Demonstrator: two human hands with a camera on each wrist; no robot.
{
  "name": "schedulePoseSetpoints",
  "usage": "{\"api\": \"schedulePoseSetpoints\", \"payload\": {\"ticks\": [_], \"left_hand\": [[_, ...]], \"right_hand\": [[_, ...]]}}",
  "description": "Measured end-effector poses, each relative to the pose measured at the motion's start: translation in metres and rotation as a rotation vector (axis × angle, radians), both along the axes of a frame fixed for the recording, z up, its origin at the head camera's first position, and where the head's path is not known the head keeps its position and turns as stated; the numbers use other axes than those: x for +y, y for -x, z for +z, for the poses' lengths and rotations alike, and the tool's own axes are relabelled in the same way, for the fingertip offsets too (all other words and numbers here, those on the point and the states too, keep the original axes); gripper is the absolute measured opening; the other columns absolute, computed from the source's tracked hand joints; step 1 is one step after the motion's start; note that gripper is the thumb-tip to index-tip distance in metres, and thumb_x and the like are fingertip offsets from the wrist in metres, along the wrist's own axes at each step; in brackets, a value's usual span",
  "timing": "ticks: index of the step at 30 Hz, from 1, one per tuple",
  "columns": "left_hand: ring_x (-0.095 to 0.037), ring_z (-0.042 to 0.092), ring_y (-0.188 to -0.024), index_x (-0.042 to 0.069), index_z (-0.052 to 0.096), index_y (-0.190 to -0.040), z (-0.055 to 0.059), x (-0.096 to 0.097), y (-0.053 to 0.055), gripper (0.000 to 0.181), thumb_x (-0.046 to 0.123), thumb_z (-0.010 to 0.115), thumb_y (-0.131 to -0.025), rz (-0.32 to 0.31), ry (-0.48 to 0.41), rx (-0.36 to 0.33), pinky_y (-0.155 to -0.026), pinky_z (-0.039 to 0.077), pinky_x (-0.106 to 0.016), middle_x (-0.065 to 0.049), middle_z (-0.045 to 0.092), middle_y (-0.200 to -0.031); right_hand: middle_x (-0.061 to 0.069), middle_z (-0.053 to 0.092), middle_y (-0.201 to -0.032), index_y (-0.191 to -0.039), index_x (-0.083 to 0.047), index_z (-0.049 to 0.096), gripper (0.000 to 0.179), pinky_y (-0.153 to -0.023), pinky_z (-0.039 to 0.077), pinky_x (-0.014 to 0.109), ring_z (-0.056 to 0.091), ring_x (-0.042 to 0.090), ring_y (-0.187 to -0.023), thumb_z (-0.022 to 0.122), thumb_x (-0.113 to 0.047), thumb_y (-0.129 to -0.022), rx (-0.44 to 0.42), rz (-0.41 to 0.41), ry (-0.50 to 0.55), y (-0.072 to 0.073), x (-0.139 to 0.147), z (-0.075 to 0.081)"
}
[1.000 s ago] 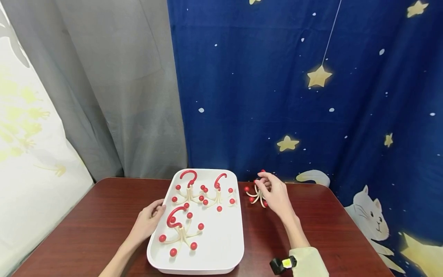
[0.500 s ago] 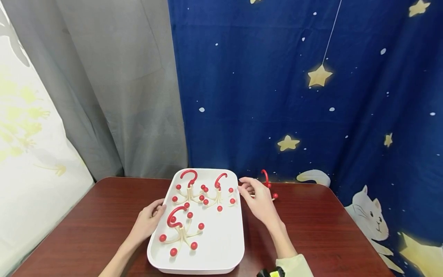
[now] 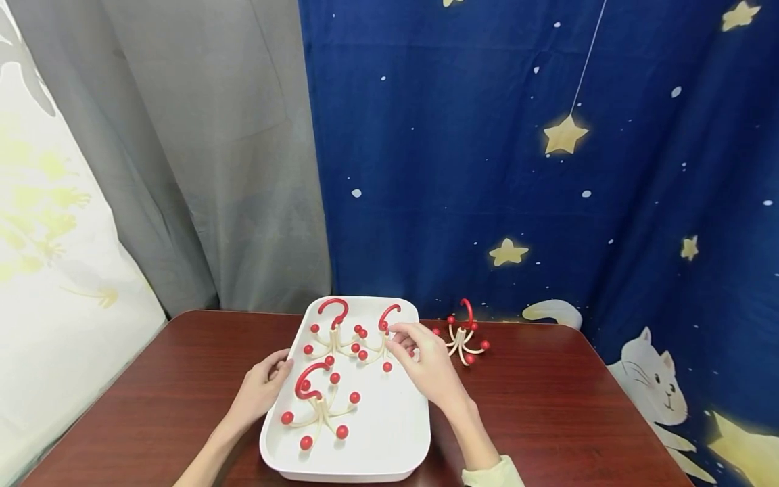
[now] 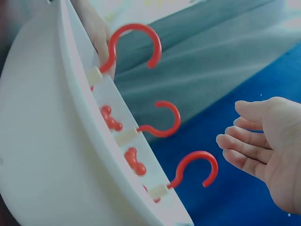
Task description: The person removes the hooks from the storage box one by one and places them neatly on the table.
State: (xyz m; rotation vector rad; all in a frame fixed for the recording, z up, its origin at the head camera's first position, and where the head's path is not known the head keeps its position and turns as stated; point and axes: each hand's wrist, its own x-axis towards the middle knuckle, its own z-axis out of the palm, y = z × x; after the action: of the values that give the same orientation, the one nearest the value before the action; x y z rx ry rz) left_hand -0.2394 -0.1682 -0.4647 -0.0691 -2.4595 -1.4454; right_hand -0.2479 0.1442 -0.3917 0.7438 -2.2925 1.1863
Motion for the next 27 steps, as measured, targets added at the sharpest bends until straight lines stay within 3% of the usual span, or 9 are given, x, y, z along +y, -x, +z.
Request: {"api": "schedulePoseSetpoints", "payload": {"ticks": [16,27], "left_hand": [[-0.012,0.057,-0.069,-0.007,0.062,-0.128,-0.002,-0.001,0.001,0.032,0.009,0.061,-0.1,-0.007,-0.015,0.008,-0.066,0.049,-0.023,-0.008,0.062,-0.084],[-0.009,0.055,-0.067,-0.006,0.063,-0.128,-0.003,-0.001,0.001,0.032,0.01,0.061,-0.1,-0.006,-0.014,0.012,-0.065,0.048,-0.022,-0.005,0.06,-0.082]], "right_hand": [[-0.006,0.07,-0.1,-0.116,-0.012,0.072,0.023,-0.077,0.056,0.028,0.065,0.008,-0.083,0.073,-0.021,-0.095,-0.069,0.193,-0.005,-0.012,-0.051,-0.006],[-0.005,0.069,-0.107,-0.118,-0.012,0.072,0.026,-0.076,0.055,0.025,0.063,0.006,-0.082,0.071,-0.025,-0.096,-0.097,0.258,-0.02,-0.013,-0.077,-0.012]]}}
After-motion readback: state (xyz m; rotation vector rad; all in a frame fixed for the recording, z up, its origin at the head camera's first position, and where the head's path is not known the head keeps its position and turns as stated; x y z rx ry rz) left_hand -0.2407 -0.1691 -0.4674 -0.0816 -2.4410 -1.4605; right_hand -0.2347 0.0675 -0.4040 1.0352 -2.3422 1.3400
